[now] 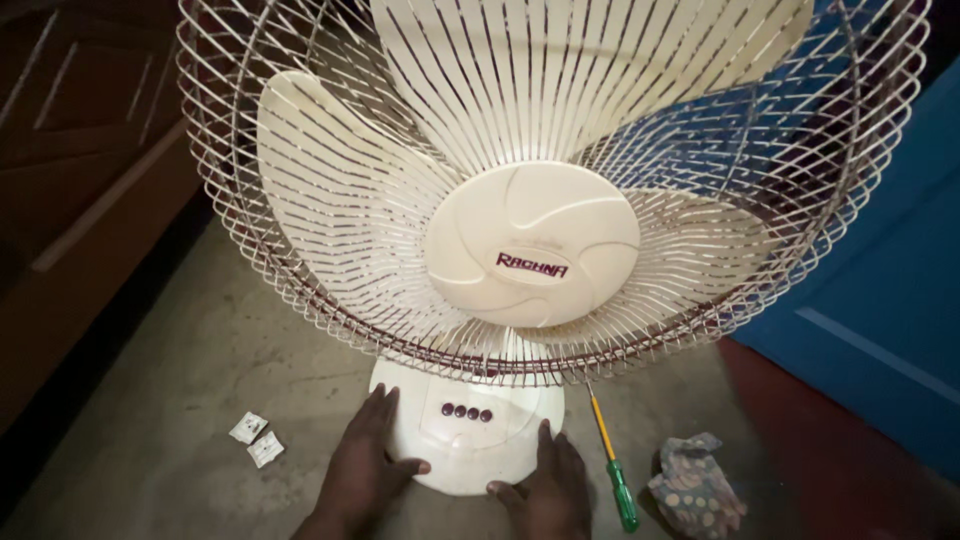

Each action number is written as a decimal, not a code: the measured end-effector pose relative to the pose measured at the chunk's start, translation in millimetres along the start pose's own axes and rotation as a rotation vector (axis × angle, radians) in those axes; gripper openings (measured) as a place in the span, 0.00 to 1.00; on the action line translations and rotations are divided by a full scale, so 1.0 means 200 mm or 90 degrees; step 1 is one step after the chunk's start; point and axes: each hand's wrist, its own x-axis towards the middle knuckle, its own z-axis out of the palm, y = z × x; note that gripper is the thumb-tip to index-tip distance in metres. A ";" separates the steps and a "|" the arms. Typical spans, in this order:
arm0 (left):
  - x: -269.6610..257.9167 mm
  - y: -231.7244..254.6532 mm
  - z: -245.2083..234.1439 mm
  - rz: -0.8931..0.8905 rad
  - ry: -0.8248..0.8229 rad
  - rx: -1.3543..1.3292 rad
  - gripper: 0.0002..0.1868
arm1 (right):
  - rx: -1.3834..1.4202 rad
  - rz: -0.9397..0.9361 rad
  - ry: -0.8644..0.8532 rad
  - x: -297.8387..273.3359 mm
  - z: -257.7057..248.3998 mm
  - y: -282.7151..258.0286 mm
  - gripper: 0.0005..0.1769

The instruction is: The person uses a screwdriver to tighten screws on the base of a standing electric fan, then handles the power cord and plug, tightening the plug housing with the screwdriver. The fan remains assembled and stationary throughout.

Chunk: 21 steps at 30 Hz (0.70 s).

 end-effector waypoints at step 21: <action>0.01 -0.04 0.04 0.022 -0.003 0.084 0.62 | 0.023 0.013 0.005 -0.07 -0.15 -0.08 0.68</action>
